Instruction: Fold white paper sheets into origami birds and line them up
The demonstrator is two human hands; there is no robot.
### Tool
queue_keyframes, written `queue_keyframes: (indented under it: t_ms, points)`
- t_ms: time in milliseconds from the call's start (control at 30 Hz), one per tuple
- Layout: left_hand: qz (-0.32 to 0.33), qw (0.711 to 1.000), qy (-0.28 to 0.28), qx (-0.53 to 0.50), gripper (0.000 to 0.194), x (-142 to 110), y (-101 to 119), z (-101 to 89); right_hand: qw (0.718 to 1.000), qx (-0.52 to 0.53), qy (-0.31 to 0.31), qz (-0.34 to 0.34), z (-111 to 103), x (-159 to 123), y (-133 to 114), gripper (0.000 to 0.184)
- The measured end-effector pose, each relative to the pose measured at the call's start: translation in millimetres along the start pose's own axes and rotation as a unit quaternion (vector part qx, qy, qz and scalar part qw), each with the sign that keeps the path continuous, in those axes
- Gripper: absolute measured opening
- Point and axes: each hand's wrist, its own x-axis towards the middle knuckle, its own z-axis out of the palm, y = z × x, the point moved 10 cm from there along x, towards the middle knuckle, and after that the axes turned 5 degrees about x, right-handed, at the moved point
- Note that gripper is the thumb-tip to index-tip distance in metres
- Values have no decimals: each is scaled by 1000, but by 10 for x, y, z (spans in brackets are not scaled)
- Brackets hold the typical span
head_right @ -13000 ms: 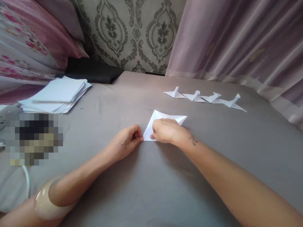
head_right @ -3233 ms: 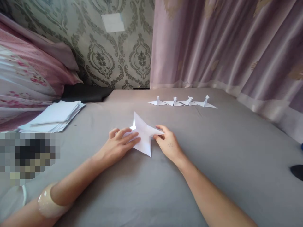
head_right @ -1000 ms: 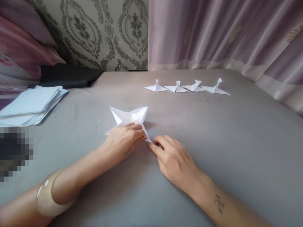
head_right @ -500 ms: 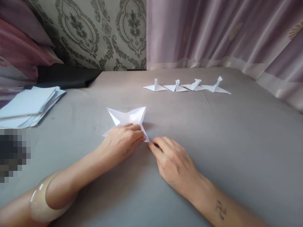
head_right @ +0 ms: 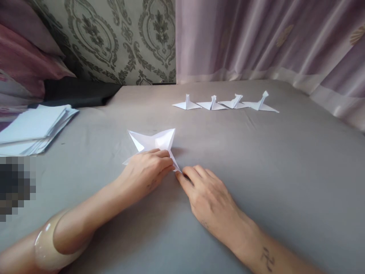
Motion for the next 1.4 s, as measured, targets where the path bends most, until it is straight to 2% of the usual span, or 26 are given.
queue_keyframes:
  t_ms: [100, 200, 467, 533, 633, 733, 867, 1000, 1200, 1400]
  points:
    - [-13, 1000, -14, 8, 30, 1, -22, 21, 1000, 1, -3, 0, 3, -4, 1, 39]
    - [-8, 1000, -4, 7, 29, 0, -17, 10, 1000, -4, -5, 0, 3, -3, -5, 39]
    - [-13, 1000, -20, 19, 30, 0, -22, 24, 1000, 3, -24, 20, 19, 16, 7, 32]
    - [-15, 999, -21, 21, 31, 4, -23, 15, 998, 54, 6, 41, -44, 22, 64, 32]
    - [-15, 999, -26, 18, 30, 6, -21, 13, 979, 147, 94, 103, -186, -1, 235, 34]
    - [-20, 999, -29, 12, 30, 2, -25, 12, 970, 164, 131, 120, -235, -15, 274, 37]
    - [-17, 999, -27, 12, 28, -2, -14, 0, 991, 96, 75, 64, -158, 31, 97, 40]
    - [-19, 999, -43, 6, 27, 0, -17, 18, 998, 42, 32, 34, -90, 44, 14, 36]
    - [-20, 999, -28, -6, 29, 8, -33, -10, 999, 11, 9, 29, -45, 45, -6, 40]
    - [-19, 999, -47, -10, 27, 12, -41, 19, 1000, -5, 2, 23, -48, 51, -24, 40]
